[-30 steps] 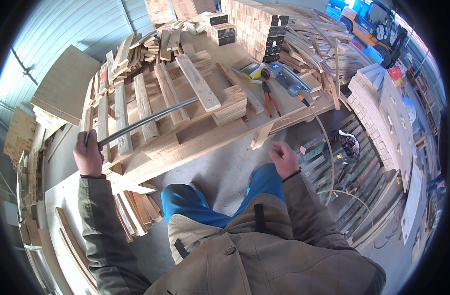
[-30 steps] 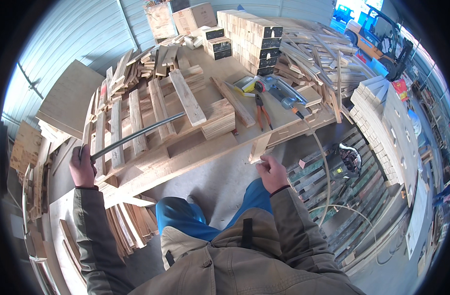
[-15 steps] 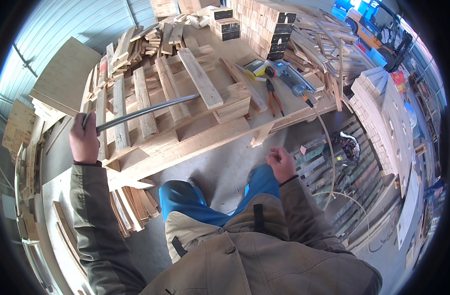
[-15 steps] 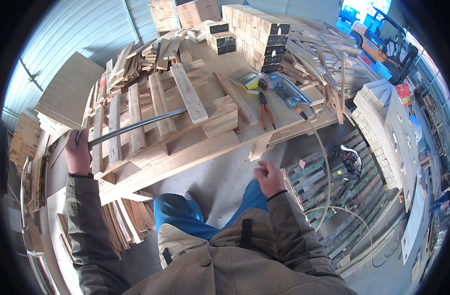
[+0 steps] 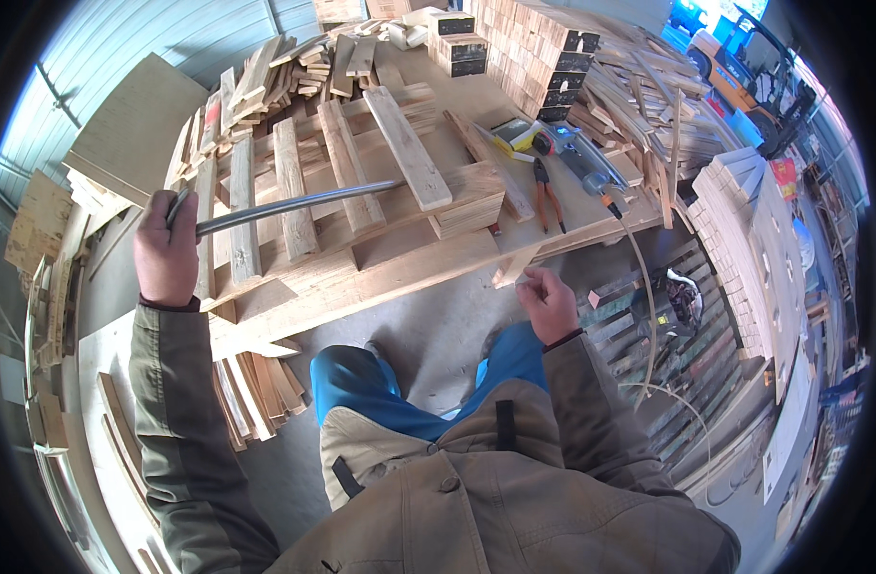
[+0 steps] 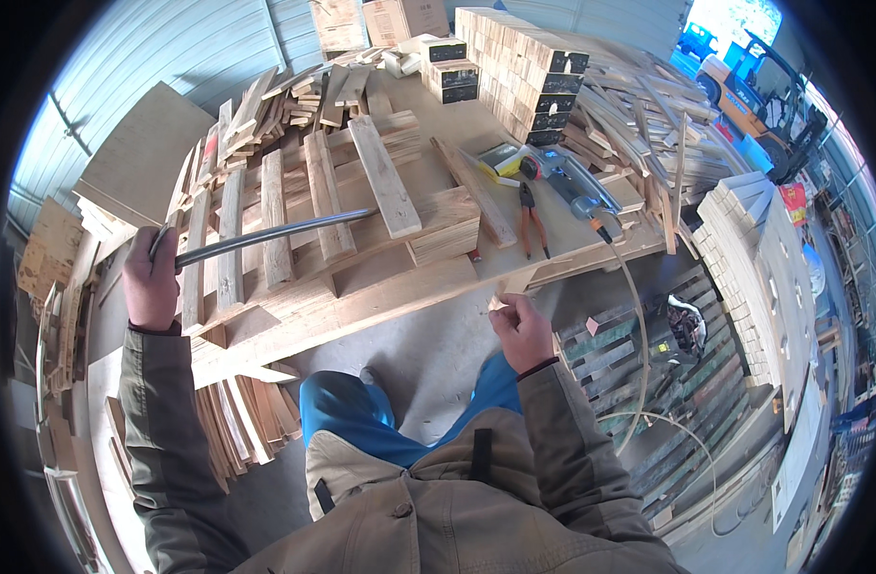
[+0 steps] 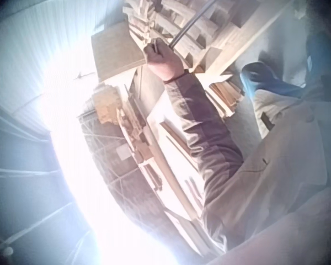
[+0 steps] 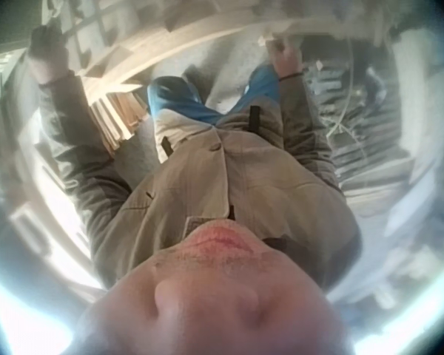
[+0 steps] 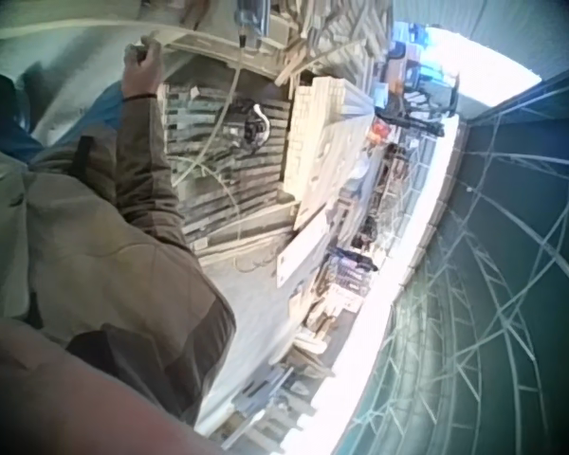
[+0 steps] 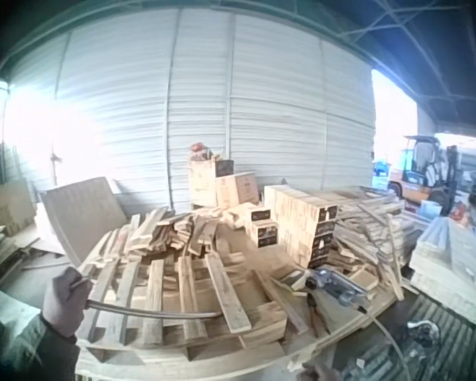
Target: The person sits on a stool and uses a hammer and a metal bar to pry apart the slats of a wooden pallet. They repeatedly insert the bar between the slats and the base, striking the bar with the hammer to loosen and remove the wood pieces.
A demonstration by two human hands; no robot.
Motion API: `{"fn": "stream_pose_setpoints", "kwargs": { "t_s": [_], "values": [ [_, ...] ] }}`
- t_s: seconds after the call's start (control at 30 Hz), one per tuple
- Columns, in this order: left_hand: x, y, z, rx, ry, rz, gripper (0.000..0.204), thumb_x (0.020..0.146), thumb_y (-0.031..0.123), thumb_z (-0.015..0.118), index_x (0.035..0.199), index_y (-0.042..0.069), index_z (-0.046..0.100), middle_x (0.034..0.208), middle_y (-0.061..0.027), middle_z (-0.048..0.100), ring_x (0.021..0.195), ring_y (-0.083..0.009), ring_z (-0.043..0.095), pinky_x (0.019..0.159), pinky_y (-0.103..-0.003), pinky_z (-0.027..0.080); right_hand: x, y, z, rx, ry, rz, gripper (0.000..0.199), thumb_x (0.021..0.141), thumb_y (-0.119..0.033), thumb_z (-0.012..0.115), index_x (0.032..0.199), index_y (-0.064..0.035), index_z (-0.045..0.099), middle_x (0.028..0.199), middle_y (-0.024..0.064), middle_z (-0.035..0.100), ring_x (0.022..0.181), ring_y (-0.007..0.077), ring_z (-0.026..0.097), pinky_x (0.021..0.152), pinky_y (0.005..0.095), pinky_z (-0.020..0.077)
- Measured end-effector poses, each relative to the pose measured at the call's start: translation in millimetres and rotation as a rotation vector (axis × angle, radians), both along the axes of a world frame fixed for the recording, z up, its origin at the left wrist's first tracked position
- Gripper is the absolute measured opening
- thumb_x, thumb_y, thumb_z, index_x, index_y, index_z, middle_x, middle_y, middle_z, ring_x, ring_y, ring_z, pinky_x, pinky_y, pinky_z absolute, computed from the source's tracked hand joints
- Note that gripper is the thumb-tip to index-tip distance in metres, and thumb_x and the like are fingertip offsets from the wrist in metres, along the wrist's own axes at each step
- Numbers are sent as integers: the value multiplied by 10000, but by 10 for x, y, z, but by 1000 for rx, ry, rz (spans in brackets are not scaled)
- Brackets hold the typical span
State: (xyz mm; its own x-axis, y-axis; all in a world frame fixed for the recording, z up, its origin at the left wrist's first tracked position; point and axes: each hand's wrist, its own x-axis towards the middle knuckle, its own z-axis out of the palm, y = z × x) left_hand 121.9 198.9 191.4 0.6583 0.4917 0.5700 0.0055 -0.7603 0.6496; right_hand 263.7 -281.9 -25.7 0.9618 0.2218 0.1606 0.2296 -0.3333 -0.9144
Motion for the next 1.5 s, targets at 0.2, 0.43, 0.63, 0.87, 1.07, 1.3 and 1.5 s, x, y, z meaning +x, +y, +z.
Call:
{"fn": "stream_pose_setpoints", "kwargs": {
  "t_s": [0.2, 0.43, 0.63, 0.87, 1.07, 1.3, 1.5],
  "values": [
    [13, 77, -330, -435, 82, 161, 196, 1053, 222, 620, 940, 66, 649, 610, 25, 520, 453, -46, 426, 411, -252, 318, -68, 114, -26, 10, 119, 13, 314, 949, -79, 735, 1230, 36, 656, 902, 53, 719, 823, 94, 653, 746, 284, 547],
    [-8, 116, -355, -362, 45, 94, 235, 1053, 211, 623, 866, 72, 595, 600, 19, 507, 430, -48, 427, 397, -244, 315, 40, 295, 261, -59, -123, -7, 363, 926, -128, 762, 1239, 20, 651, 996, 110, 727, 852, 164, 687, 764, 322, 563],
    [-7, 0, -182, -309, 49, 60, 246, 1045, 192, 629, 846, 55, 584, 605, 14, 505, 477, -59, 450, 445, -256, 340, 408, 1036, 830, -202, -527, 80, 569, 870, -256, 816, 1316, 15, 590, 1224, 230, 651, 1121, 377, 639, 953, 458, 532],
    [-17, 16, -201, -140, 35, 18, 240, 1032, 175, 654, 871, 9, 591, 658, -19, 531, 614, -89, 489, 572, -302, 406, 706, 1773, 853, -285, -571, 132, 601, 895, -290, 786, 1339, 47, 562, 1356, 263, 602, 1258, 432, 575, 1070, 510, 476],
    [58, 112, -599, -542, 25, 113, 215, 1059, 178, 602, 873, 72, 590, 606, 28, 502, 413, -52, 415, 383, -252, 307, 724, 1834, 666, -321, -736, 36, 507, 967, -227, 683, 1365, 56, 547, 1411, 267, 579, 1256, 432, 574, 1107, 526, 433],
    [12, 139, -622, -539, 15, 104, 211, 1056, 170, 610, 871, 72, 583, 608, 23, 503, 415, -52, 417, 377, -253, 302, 723, 1874, 668, -299, -702, 28, 494, 949, -223, 692, 1335, 56, 562, 1401, 264, 585, 1242, 434, 582, 1099, 528, 438],
    [34, 58, -441, -354, 53, 164, 248, 1047, 154, 627, 834, 44, 562, 643, 15, 502, 550, -59, 454, 501, -271, 377, 713, 1872, 645, -303, -715, 15, 482, 965, -174, 682, 1362, 61, 546, 1418, 270, 582, 1266, 452, 572, 1102, 517, 447]
  ]
}}
